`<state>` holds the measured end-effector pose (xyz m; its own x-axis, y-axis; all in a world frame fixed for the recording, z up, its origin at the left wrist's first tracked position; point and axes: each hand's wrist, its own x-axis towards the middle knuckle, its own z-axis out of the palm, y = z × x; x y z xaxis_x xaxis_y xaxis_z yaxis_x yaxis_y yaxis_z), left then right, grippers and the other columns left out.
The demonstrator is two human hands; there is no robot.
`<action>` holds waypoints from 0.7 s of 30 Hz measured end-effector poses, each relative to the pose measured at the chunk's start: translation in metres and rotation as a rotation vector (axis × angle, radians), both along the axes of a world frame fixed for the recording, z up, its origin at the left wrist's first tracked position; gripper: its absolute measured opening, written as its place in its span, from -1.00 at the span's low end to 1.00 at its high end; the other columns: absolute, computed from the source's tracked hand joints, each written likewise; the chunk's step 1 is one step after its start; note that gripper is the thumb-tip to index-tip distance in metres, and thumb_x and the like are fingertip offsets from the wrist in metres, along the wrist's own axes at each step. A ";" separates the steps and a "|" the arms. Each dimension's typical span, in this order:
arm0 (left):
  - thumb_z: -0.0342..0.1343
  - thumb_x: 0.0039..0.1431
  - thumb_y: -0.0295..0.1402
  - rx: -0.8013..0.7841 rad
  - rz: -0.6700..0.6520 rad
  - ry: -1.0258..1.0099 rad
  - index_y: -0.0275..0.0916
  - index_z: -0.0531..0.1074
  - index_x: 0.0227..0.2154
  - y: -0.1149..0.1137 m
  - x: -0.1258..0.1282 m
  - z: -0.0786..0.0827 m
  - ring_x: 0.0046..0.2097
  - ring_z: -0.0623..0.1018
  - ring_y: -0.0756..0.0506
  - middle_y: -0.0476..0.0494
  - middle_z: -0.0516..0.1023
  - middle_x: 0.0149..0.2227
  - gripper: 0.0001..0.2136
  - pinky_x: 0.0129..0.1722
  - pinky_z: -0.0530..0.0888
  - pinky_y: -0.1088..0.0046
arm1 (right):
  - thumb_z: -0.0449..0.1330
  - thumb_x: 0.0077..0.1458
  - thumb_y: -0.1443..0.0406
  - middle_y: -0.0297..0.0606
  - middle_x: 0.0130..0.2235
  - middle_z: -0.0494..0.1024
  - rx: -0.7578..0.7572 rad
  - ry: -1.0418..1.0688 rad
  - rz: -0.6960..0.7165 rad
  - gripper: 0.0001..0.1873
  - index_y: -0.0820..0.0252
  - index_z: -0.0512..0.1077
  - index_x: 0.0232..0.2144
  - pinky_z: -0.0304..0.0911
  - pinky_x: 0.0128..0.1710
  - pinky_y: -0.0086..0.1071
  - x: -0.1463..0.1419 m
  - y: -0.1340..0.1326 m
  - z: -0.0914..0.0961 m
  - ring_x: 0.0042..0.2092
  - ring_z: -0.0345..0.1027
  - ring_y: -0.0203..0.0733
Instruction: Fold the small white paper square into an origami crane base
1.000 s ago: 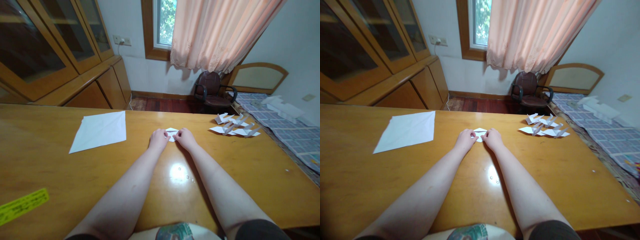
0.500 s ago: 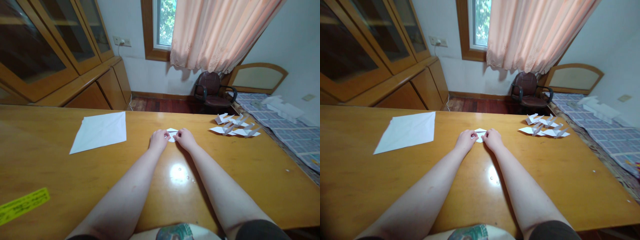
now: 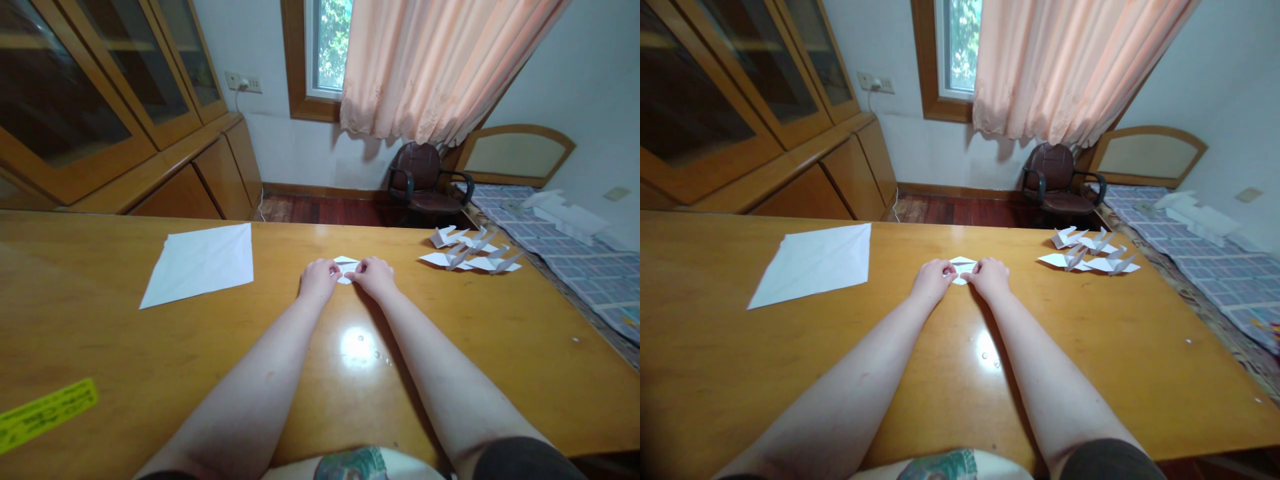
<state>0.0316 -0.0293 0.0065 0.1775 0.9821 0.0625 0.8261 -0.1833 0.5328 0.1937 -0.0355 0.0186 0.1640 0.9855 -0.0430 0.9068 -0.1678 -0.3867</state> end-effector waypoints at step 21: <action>0.11 0.22 -0.27 0.060 -0.285 0.238 -0.24 0.35 0.10 -0.047 0.034 0.017 0.16 0.37 -0.23 -0.30 0.43 0.11 -0.61 0.16 0.25 0.21 | 0.36 -0.12 0.02 -0.26 -0.32 0.59 -0.122 0.019 -0.068 -0.66 0.12 0.46 -0.42 0.12 -0.25 -0.33 0.024 0.006 0.006 -0.20 0.42 -0.10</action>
<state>0.0658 -0.0763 0.0230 0.4601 0.8869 0.0429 0.8366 -0.4492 0.3135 0.2172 -0.0292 0.0250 0.2280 0.9594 -0.1661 0.8844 -0.2754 -0.3767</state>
